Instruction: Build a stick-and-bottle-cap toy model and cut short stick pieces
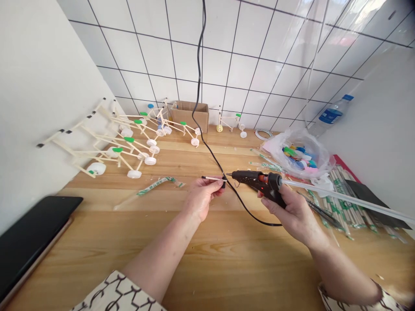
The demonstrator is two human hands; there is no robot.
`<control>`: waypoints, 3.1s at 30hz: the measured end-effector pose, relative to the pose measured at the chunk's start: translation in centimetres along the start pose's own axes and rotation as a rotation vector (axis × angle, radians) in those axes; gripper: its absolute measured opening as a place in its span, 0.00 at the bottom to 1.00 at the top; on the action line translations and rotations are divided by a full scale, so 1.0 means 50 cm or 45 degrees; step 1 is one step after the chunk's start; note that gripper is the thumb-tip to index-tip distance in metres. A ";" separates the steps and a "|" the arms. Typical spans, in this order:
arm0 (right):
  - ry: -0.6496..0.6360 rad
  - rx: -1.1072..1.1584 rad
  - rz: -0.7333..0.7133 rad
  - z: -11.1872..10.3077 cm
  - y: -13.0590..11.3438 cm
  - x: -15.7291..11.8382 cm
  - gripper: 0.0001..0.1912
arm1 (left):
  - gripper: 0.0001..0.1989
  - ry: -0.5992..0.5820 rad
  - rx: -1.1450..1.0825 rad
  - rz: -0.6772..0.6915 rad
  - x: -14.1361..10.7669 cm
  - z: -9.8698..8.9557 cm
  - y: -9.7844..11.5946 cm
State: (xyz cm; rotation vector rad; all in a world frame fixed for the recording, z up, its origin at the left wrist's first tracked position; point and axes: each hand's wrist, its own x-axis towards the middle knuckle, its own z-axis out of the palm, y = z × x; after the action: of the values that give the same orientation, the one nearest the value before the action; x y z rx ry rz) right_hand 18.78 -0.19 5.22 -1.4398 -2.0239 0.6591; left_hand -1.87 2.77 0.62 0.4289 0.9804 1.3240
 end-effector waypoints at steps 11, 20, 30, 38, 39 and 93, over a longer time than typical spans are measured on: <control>0.047 0.716 0.154 -0.006 -0.007 0.018 0.11 | 0.11 0.014 -0.007 -0.005 0.001 0.000 0.005; 0.129 1.080 0.349 -0.005 0.056 0.109 0.16 | 0.11 -0.011 -0.030 0.059 0.002 0.000 0.004; 0.237 0.307 0.342 0.093 0.061 0.259 0.12 | 0.13 -0.067 -0.046 0.084 -0.003 0.004 0.003; 0.190 -0.229 0.465 0.126 0.050 0.293 0.12 | 0.13 -0.075 -0.037 0.083 -0.006 0.004 0.002; 0.180 -0.269 0.474 0.130 0.049 0.293 0.12 | 0.13 -0.078 -0.036 0.081 -0.006 0.003 0.000; 0.344 1.377 0.349 0.152 -0.052 0.053 0.06 | 0.09 -0.090 -0.014 0.180 -0.054 0.034 -0.029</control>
State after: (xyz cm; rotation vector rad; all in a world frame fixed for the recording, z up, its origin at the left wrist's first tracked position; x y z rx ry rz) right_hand 11.08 1.03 1.92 -1.0222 -0.9428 1.3132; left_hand 0.51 0.31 1.41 0.5413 0.8966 1.4304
